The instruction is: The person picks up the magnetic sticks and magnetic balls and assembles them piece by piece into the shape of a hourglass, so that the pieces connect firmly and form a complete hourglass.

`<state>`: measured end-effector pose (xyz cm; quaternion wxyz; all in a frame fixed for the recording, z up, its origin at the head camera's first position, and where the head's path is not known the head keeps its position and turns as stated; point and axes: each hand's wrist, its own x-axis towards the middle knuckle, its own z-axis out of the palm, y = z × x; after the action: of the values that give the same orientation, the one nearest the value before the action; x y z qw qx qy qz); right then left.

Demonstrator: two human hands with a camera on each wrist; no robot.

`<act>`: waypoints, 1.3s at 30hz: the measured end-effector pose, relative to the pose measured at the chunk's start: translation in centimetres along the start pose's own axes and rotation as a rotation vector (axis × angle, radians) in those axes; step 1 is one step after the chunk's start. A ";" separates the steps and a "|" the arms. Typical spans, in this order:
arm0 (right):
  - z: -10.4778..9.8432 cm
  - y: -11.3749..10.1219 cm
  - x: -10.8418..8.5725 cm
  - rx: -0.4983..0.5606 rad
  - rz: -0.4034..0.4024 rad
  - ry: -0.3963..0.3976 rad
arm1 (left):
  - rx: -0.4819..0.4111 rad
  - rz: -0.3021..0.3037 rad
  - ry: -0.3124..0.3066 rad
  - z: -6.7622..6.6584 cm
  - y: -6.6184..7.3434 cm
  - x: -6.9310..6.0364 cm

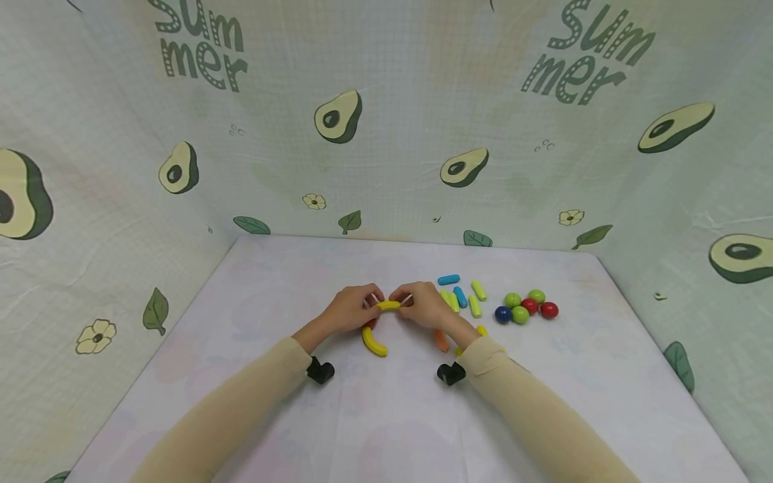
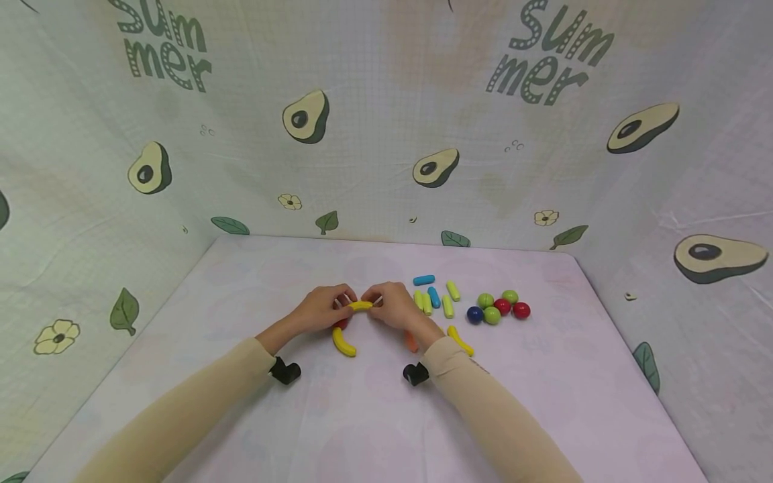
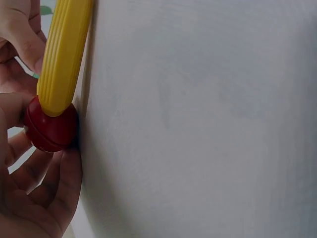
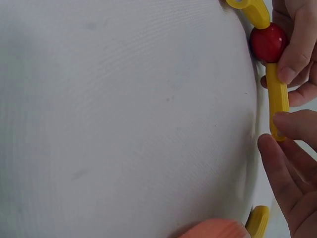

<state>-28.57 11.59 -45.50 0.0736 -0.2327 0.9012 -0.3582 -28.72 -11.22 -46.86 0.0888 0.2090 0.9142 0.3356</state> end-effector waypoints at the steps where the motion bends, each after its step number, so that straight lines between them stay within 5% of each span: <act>1: -0.2 0.0 -0.1 -0.005 0.000 -0.001 | 0.004 -0.006 0.003 0.0 0.0 0.0; 12: -4.8 1.0 -4.3 -0.011 -0.056 0.004 | 0.006 -0.049 0.010 0.2 0.0 -0.1; 25: -11.4 5.5 -10.7 -0.251 -0.016 0.079 | 0.028 -0.064 0.017 0.2 0.0 -0.1; 39: -12.3 9.2 -12.3 -0.365 0.017 0.077 | 0.063 -0.073 -0.007 -0.1 0.3 -0.1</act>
<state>-24.76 30.74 -43.13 -0.0013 -0.2205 0.9553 -0.1969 -28.60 -11.13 -46.60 0.0977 0.1793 0.9311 0.3023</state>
